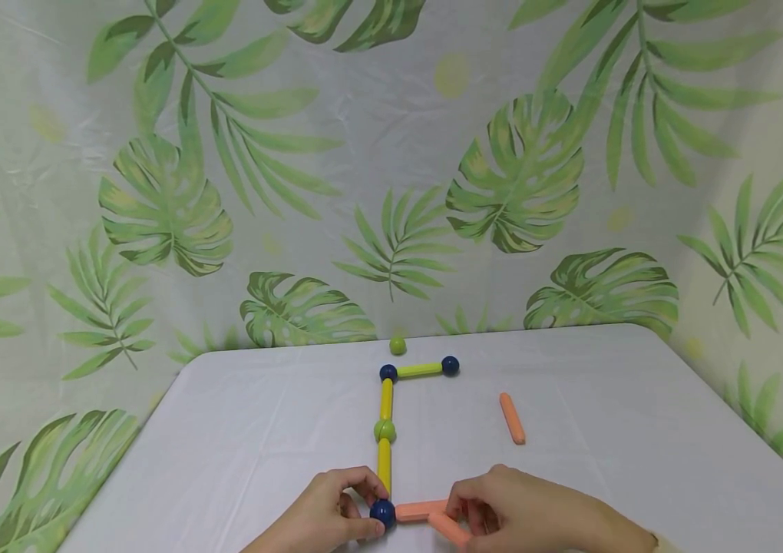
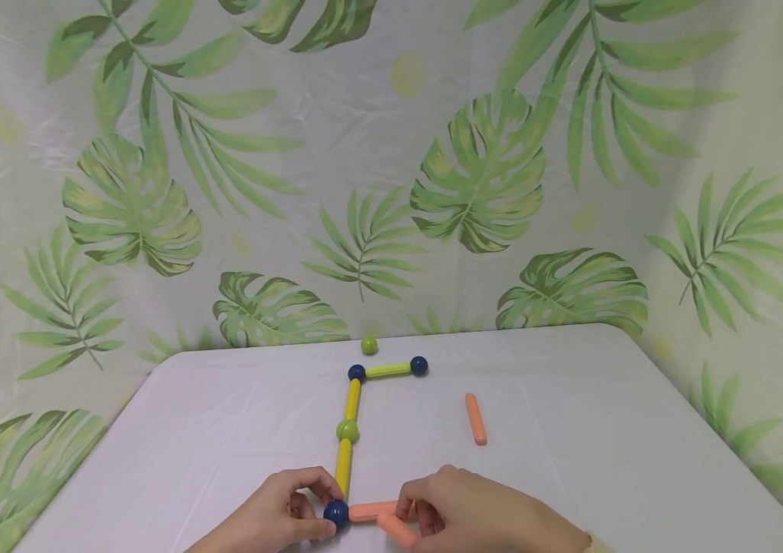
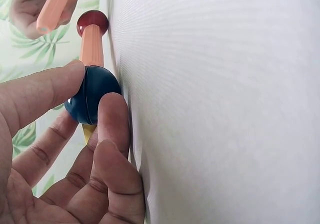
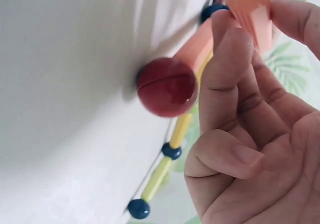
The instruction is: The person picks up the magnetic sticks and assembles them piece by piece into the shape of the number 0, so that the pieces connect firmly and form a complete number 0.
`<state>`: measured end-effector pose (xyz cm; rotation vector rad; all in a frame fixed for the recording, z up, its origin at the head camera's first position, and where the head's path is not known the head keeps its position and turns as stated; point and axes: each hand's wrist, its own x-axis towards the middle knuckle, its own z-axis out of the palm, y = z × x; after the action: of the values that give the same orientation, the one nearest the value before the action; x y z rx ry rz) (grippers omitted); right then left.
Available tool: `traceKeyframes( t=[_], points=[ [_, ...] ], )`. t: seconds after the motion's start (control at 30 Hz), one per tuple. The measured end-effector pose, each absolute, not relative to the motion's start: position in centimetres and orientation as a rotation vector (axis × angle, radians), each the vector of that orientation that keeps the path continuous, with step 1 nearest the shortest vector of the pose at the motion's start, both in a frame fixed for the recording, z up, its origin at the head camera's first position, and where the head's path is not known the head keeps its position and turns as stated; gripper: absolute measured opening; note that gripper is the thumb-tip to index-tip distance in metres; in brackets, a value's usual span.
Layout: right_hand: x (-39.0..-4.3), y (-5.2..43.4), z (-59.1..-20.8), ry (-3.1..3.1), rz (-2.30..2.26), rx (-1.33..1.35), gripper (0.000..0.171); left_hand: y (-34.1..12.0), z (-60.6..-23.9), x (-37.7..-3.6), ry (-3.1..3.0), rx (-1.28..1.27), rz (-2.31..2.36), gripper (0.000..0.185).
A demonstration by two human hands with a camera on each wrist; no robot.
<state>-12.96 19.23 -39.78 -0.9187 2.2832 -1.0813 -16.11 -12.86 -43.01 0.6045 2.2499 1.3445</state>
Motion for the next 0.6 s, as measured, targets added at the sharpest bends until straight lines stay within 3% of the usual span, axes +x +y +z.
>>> traceKeyframes(
  t=[0.6],
  points=[
    [-15.6, 21.3, -40.3, 2.325, -1.359, -0.722, 0.024, -12.9, -43.0, -16.1, 2.244, 0.607, 1.349, 0.025]
  ],
)
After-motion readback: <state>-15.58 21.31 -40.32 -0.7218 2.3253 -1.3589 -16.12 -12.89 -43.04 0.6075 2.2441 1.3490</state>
